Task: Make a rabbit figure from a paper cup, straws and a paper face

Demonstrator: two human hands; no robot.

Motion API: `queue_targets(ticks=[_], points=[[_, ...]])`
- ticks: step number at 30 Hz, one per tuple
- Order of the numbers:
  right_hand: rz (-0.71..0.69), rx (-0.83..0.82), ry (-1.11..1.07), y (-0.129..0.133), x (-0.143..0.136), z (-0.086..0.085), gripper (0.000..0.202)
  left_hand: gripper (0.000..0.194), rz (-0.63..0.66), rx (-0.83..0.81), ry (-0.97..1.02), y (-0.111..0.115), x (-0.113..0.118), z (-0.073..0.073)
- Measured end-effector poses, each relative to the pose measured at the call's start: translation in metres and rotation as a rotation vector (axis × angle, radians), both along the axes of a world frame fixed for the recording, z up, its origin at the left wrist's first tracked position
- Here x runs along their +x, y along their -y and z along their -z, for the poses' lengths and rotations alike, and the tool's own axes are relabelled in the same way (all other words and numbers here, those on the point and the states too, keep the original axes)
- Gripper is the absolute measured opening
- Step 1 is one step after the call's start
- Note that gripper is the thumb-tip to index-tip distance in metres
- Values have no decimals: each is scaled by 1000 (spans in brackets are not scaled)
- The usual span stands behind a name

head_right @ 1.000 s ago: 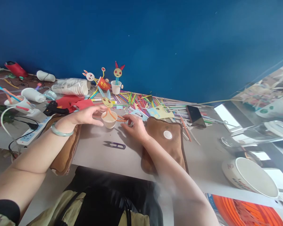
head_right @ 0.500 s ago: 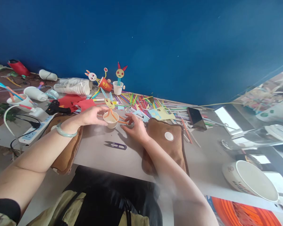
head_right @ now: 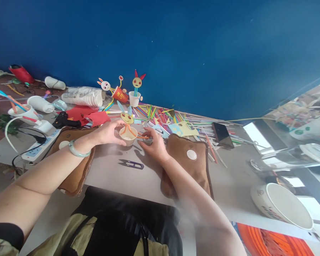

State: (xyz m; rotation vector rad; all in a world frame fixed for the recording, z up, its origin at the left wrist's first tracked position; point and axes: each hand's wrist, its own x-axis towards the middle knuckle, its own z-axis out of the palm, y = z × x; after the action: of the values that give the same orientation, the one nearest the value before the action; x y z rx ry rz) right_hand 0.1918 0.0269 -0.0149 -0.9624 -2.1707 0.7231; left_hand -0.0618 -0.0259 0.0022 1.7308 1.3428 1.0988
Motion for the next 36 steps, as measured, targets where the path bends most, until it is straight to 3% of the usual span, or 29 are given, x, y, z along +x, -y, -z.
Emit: queue_targets(ticks=[6,12,19,26,31,33,36], points=[[-16,40,-12,-2,3,4,60,76,102,-20,69,-6,-24,-2],[-73,78,-72,-7,6,10,86,97,77,-251,-196,-10,-49,-8],[-110,74,-124,-7,3,12,107,82,230,-208,-260,-10,-48,-13],[-57,53,-103,-5,2,16,108,79,231,-162,-241,-12,-47,-7],[-48,89,-154,-9,1,21,108,75,91,-104,15,-17,-46,-7],[-47,121,-184,-11,1,23,104,70,-48,-66,142,-19,-43,-10],[-27,197,-228,-13,3,23,95,77,-279,-58,314,-20,-38,-15]])
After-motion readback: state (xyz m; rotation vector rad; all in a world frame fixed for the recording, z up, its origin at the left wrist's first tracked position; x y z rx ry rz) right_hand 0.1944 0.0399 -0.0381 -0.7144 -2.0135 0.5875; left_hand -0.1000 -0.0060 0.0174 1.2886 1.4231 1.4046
